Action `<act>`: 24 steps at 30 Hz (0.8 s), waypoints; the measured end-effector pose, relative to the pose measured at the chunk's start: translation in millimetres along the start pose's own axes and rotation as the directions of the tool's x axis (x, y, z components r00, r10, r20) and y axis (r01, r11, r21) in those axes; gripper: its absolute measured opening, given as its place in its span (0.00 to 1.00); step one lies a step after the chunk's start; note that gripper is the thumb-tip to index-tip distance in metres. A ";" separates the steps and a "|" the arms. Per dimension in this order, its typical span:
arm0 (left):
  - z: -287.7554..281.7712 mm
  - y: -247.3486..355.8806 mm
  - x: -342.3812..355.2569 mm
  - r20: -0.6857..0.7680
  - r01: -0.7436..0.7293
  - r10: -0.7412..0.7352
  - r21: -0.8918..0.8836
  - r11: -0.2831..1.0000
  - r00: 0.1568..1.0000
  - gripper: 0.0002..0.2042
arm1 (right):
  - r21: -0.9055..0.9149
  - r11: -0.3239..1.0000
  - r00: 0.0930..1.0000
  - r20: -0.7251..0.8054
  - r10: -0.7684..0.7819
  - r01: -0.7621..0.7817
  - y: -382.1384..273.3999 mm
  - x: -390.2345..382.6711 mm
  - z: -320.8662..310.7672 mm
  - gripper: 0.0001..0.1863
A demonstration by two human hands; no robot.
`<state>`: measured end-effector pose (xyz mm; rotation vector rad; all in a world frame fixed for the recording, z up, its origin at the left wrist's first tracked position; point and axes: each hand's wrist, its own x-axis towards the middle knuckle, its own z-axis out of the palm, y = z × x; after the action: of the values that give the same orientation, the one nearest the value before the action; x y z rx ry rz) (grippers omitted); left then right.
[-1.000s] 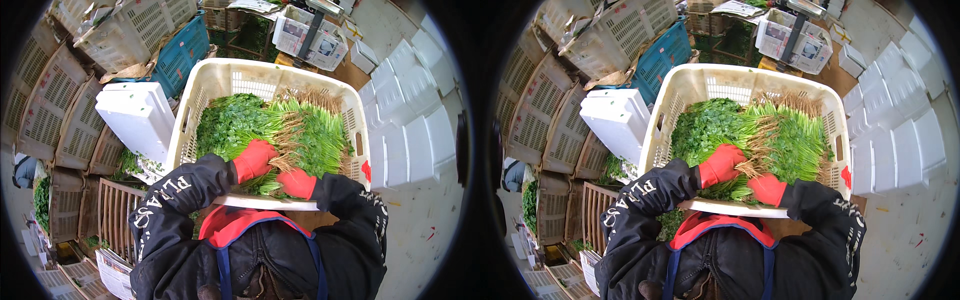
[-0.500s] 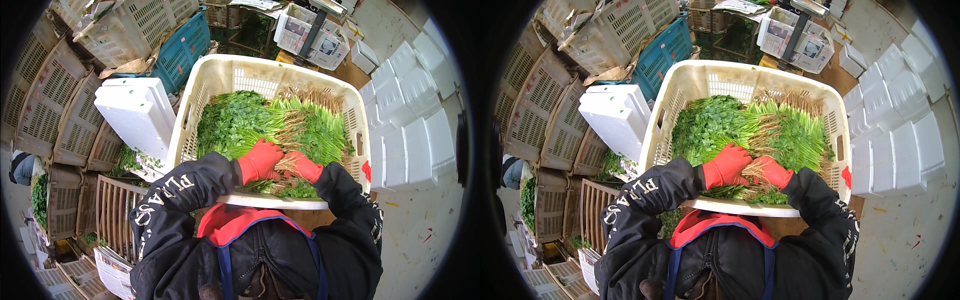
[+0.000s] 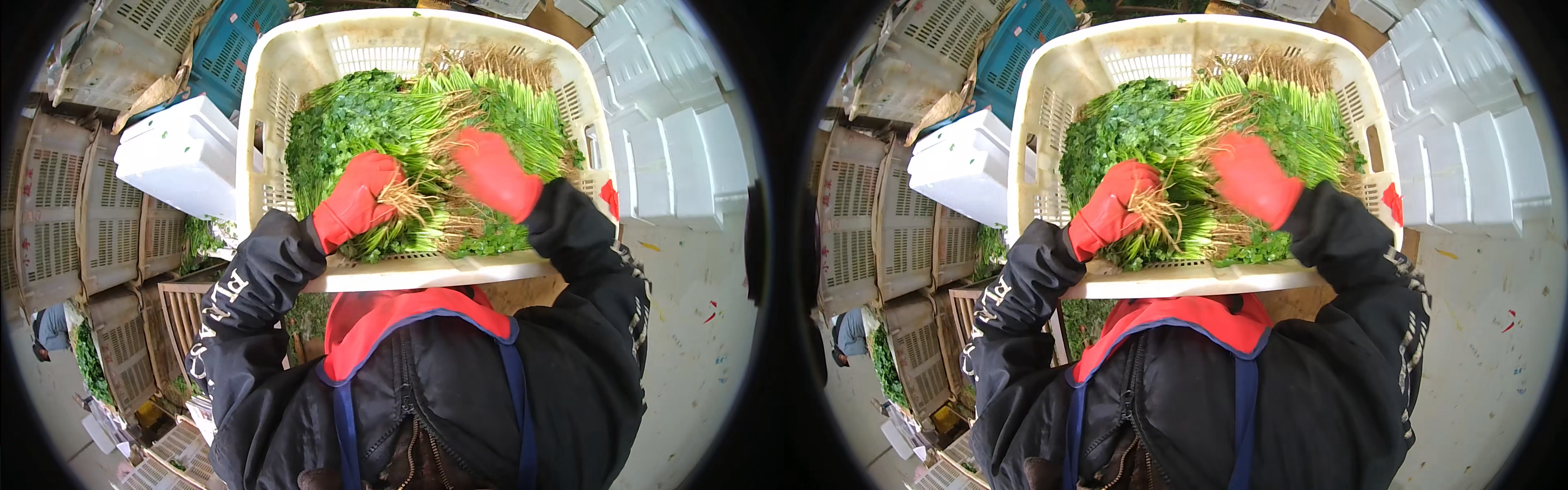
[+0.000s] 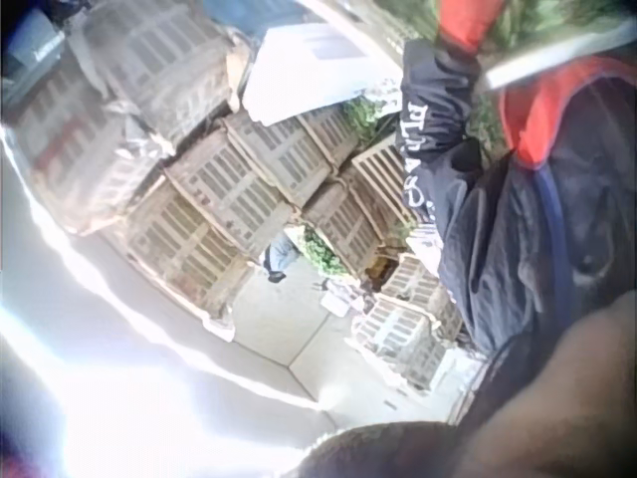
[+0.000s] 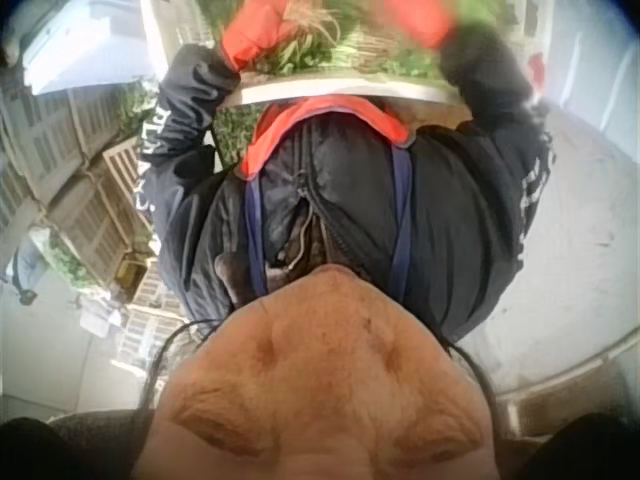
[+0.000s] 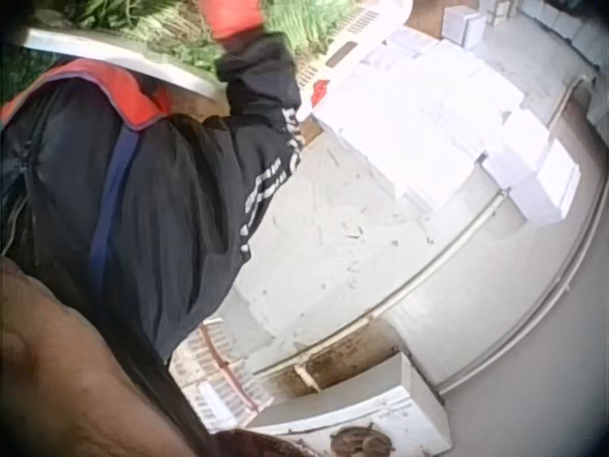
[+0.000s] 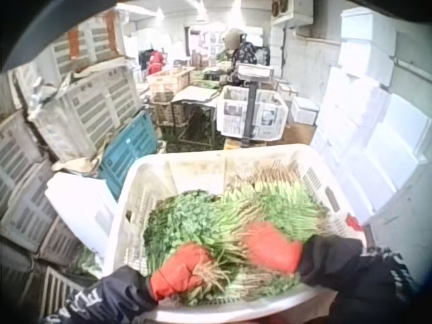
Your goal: The person sorts bunches of coriander from a plastic basket, checks for yellow leaves, and packs them into a cardboard box lined with newspaper.
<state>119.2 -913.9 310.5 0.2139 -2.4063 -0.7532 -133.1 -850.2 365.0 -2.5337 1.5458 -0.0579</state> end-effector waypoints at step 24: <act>4.1 9.9 4.4 -0.018 0.137 -0.137 0.004 0.991 0.990 0.14 | -0.178 0.984 0.969 -0.237 -0.064 0.021 12.3 30.6 89.7 0.05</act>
<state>113.4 -905.2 315.6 0.3899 -2.3955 -0.8027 -118.9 -871.4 272.9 -2.7854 1.6478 -0.2579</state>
